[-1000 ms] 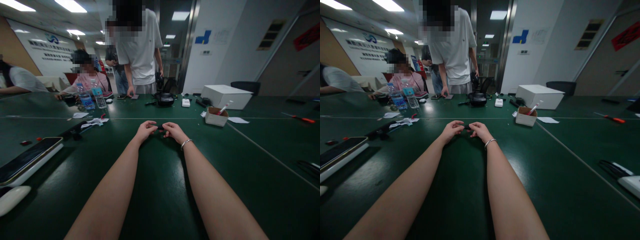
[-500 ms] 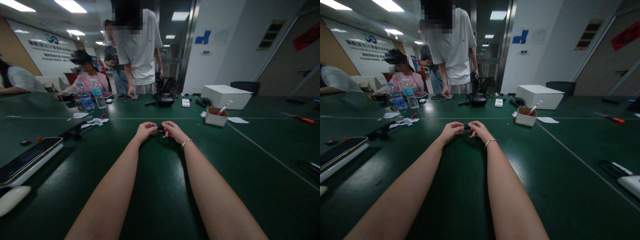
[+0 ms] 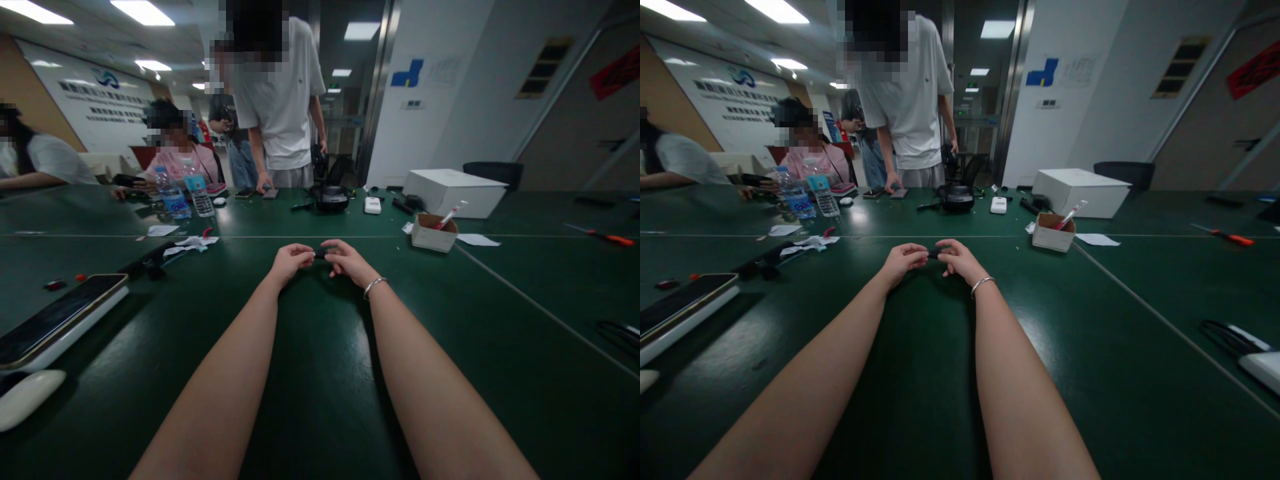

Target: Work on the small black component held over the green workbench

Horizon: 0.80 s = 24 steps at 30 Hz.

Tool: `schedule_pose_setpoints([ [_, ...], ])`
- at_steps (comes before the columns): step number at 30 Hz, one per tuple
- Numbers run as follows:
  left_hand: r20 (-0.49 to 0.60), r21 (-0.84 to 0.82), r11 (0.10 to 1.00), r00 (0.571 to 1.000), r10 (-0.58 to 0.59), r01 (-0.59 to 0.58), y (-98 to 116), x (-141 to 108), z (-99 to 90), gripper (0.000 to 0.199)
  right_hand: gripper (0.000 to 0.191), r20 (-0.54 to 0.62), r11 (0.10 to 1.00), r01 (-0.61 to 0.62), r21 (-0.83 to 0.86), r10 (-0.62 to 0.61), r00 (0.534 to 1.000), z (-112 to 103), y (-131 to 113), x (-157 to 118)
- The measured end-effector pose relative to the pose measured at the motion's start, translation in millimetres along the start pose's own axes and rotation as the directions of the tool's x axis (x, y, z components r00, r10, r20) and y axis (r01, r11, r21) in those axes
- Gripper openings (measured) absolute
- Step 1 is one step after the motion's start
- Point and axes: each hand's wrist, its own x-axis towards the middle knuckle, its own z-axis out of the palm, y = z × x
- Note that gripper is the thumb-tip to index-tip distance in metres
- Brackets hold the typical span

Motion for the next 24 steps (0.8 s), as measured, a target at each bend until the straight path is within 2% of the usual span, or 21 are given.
schedule_pose_setpoints([
  [2, -0.003, -0.011, 1.000, 1.000, 0.000, 0.000, -0.8, 0.6, 0.2, 0.025, 0.044, -0.005, 0.998, 0.015, 0.056, -0.015, 1.000, -0.5, -1.3, -1.1],
  [3, -0.003, -0.014, 1.000, 1.000, 0.000, 0.000, -1.2, 0.8, 0.3, 0.026, 0.043, -0.020, 0.998, 0.010, 0.059, -0.008, 1.000, -0.2, -1.7, -1.0],
  [6, 0.000, -0.015, 1.000, 1.000, 0.002, -0.002, -2.1, 1.1, 0.5, 0.026, 0.023, -0.053, 0.999, -0.036, -0.020, 0.035, 0.998, 2.1, -1.7, 1.0],
  [8, -0.003, -0.014, 1.000, 1.000, -0.001, 0.001, -2.0, 0.8, 0.7, 0.024, 0.021, -0.049, 0.996, -0.053, -0.065, 0.049, 0.998, 3.3, -1.4, 2.0],
  [10, -0.008, -0.016, 1.000, 1.000, -0.006, 0.006, -1.4, 0.4, 1.1, 0.022, 0.014, -0.036, 0.998, -0.040, -0.039, 0.038, 0.999, 3.2, -1.5, 1.5],
  [13, -0.010, -0.020, 1.000, 1.000, -0.011, 0.010, -0.4, 0.1, 1.8, 0.021, 0.032, -0.046, 0.999, -0.016, 0.048, 0.018, 0.999, 2.0, -2.1, -0.4],
  [16, -0.012, -0.020, 1.000, 1.000, -0.011, 0.011, -0.4, 0.6, 1.8, 0.021, 0.020, -0.071, 0.999, -0.047, 0.024, 0.049, 0.996, 1.4, -2.5, -0.7],
  [19, -0.017, -0.022, 1.000, 1.000, -0.012, 0.011, -1.2, 1.4, 1.2, 0.021, 0.017, -0.035, 0.999, -0.048, 0.010, 0.048, 0.998, 0.2, -3.0, -1.0],
  [22, -0.019, -0.030, 0.999, 1.000, -0.014, 0.013, -1.4, 1.5, 1.1, 0.018, 0.042, -0.040, 0.994, -0.004, 0.106, 0.008, 0.999, -1.7, -3.3, -2.0],
  [24, -0.017, -0.029, 0.999, 1.000, -0.013, 0.013, -1.1, 1.1, 1.6, 0.017, 0.034, -0.075, 0.994, -0.030, 0.107, 0.038, 0.996, -2.2, -2.9, -1.7],
])
